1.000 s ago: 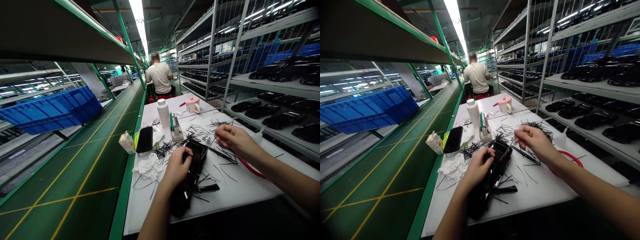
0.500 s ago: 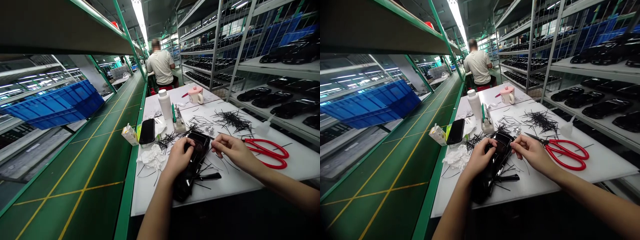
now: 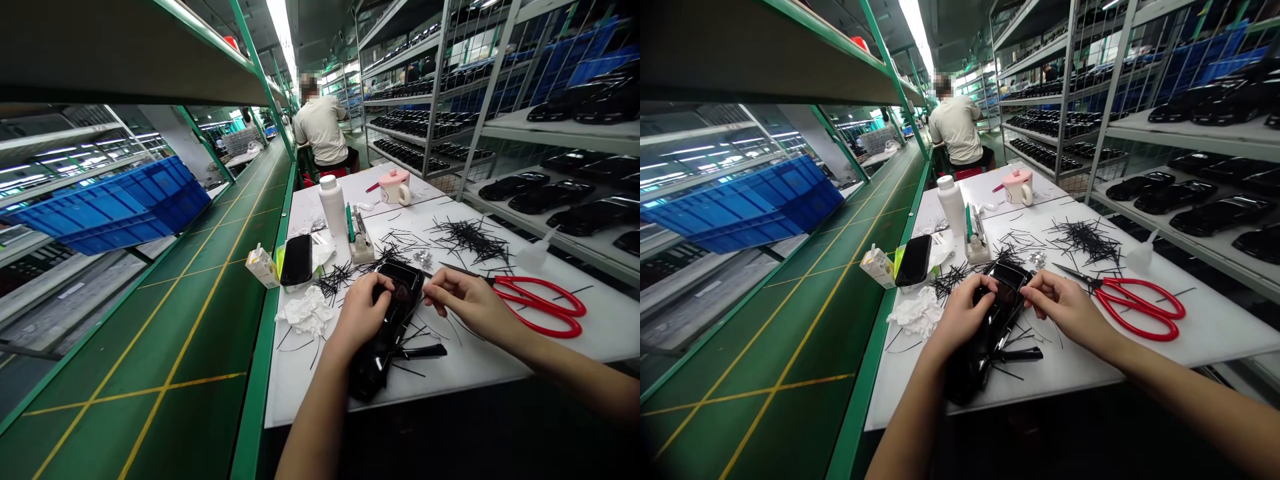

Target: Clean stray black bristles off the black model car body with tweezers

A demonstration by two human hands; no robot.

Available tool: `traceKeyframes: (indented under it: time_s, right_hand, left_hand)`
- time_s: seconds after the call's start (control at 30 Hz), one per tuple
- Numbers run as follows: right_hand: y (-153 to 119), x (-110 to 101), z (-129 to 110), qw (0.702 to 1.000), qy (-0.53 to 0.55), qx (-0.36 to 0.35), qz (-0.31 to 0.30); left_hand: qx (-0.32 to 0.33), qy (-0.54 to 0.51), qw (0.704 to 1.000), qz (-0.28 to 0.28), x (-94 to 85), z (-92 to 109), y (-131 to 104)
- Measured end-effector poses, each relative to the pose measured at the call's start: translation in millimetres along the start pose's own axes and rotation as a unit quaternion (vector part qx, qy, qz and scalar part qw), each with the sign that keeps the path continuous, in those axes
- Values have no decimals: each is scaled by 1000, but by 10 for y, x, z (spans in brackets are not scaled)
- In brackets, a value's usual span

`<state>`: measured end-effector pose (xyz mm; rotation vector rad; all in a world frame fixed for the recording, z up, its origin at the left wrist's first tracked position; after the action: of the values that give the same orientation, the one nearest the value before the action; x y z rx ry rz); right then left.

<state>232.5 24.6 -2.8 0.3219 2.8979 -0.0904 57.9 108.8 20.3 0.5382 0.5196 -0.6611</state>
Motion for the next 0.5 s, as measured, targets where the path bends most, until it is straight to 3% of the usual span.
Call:
traceKeyframes:
  time_s: [0.33, 0.5]
  right_hand:
    - [-12, 7, -3, 1000, -21, -12, -5]
    - [61, -210, -352, 997, -15, -65, 36]
  left_hand:
    - [-5, 1, 1000, -4, 6, -11, 1]
    - [-4, 12, 1000, -17, -32, 46, -39]
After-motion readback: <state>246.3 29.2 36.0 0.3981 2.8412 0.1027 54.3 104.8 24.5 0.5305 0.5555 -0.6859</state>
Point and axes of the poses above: each hand's wrist, its own y-axis towards the middle knuckle, its own x-axis out of the palm, z = x × y, the point moved 3 cm from there along y, towards the middle knuckle, and after that the axes turned 8 degrees about x, right-handed, at the moved point
